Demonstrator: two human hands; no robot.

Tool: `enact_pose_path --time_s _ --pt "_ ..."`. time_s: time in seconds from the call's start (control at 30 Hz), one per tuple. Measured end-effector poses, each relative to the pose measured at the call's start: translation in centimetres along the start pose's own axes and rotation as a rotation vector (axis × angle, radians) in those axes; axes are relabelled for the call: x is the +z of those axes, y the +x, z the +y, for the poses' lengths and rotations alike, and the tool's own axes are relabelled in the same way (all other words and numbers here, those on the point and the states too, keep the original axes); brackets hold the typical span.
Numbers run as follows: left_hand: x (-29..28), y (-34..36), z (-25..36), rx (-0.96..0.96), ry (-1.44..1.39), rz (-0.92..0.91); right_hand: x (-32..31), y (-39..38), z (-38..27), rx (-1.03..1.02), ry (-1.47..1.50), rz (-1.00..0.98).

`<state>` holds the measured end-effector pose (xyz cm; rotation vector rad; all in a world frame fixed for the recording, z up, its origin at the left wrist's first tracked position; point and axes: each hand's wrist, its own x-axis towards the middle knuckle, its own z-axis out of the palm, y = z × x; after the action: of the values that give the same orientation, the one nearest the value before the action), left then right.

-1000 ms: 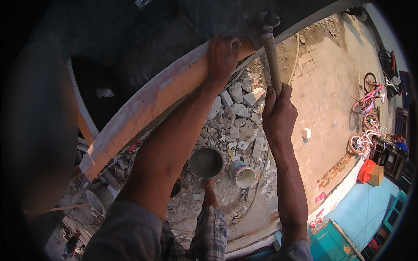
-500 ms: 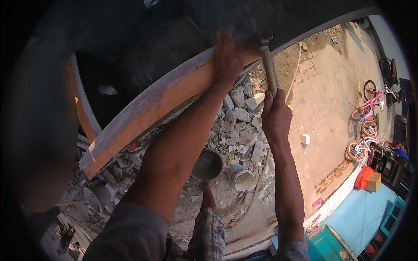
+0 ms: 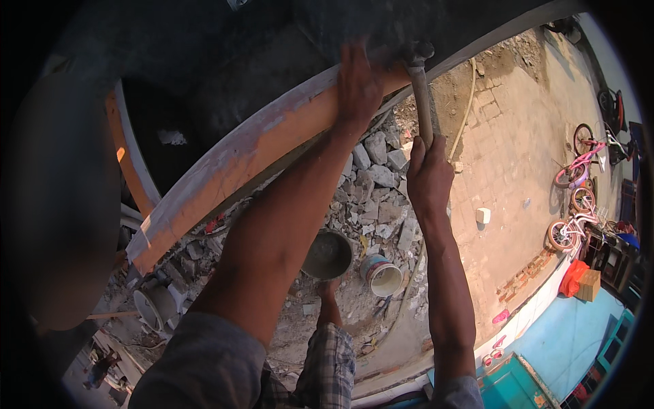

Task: The person cuts a wooden plank with a hand saw and positions it against a wall. They use a hammer to secure the plank and repeatedly measure the gap with a tape measure. The person also places a white tile on the plank to check the fit.

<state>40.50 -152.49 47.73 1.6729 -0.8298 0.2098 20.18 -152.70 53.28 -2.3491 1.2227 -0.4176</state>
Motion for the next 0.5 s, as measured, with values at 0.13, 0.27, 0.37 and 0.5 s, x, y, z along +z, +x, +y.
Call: enact_pose_path --time_s 0.13,0.27,0.37,0.5 --pt "0.7 -0.3 0.2 -0.009 -0.053 -0.029 -1.2 -0.4 0.0 0.064 -0.044 -0.104" --pt "0.4 -0.8 -0.4 0.044 -0.024 0.017 -3.7 -9.0 0.1 0.163 0.225 -0.098" --pt "0.8 -0.6 -2.3 0.102 0.073 0.019 -4.8 -19.8 1.3 0.479 0.323 -0.218" --pt "0.9 0.2 -2.8 0.002 0.013 -0.127 -5.2 -35.5 3.2 0.792 0.292 -0.431"
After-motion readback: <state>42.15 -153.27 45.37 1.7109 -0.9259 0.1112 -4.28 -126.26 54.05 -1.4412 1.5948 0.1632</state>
